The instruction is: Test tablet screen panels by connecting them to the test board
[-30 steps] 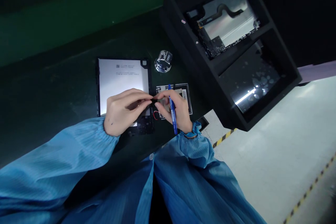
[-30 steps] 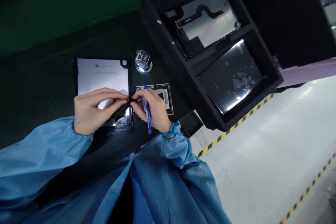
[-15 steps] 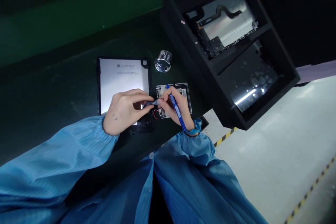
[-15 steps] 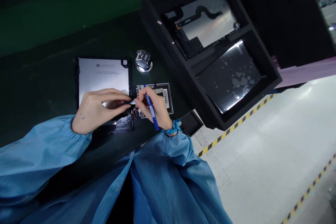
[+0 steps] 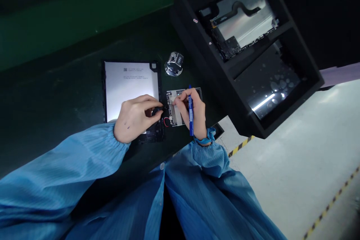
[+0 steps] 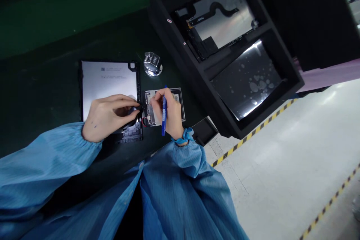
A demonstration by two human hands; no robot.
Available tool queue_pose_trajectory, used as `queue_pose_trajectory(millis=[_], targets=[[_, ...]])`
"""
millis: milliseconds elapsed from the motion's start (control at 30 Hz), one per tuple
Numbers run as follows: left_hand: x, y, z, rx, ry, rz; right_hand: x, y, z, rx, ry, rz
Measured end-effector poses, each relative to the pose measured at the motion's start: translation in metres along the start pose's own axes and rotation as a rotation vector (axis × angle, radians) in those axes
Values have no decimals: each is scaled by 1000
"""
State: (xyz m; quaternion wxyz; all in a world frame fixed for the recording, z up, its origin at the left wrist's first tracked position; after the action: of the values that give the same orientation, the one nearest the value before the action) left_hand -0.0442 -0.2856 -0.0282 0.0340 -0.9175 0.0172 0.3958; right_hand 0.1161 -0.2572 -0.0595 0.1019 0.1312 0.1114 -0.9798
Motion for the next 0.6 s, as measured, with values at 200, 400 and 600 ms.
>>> queue_pose_trajectory(millis=[200,400,600], targets=[[1,2,0,-11,-7,3,0,0,-1,-9,14,3],[5,2,3,-27,-26,3,0,0,0,-29,58,24],[6,2,1,-2,-34,-12,4,-2,3,-80,55,119]])
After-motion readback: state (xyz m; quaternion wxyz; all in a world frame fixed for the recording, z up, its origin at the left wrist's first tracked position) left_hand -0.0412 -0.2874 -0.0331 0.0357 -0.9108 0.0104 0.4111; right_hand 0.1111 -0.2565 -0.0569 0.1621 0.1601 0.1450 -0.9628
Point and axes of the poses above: each hand's wrist, its own y-axis away from the middle knuckle, its own x-axis out of the palm, z = x × y, the point moved 8 cm from there along -y, towards the middle knuckle, and after that the axes turned 10 degrees about -x, right-handed, at the moved point
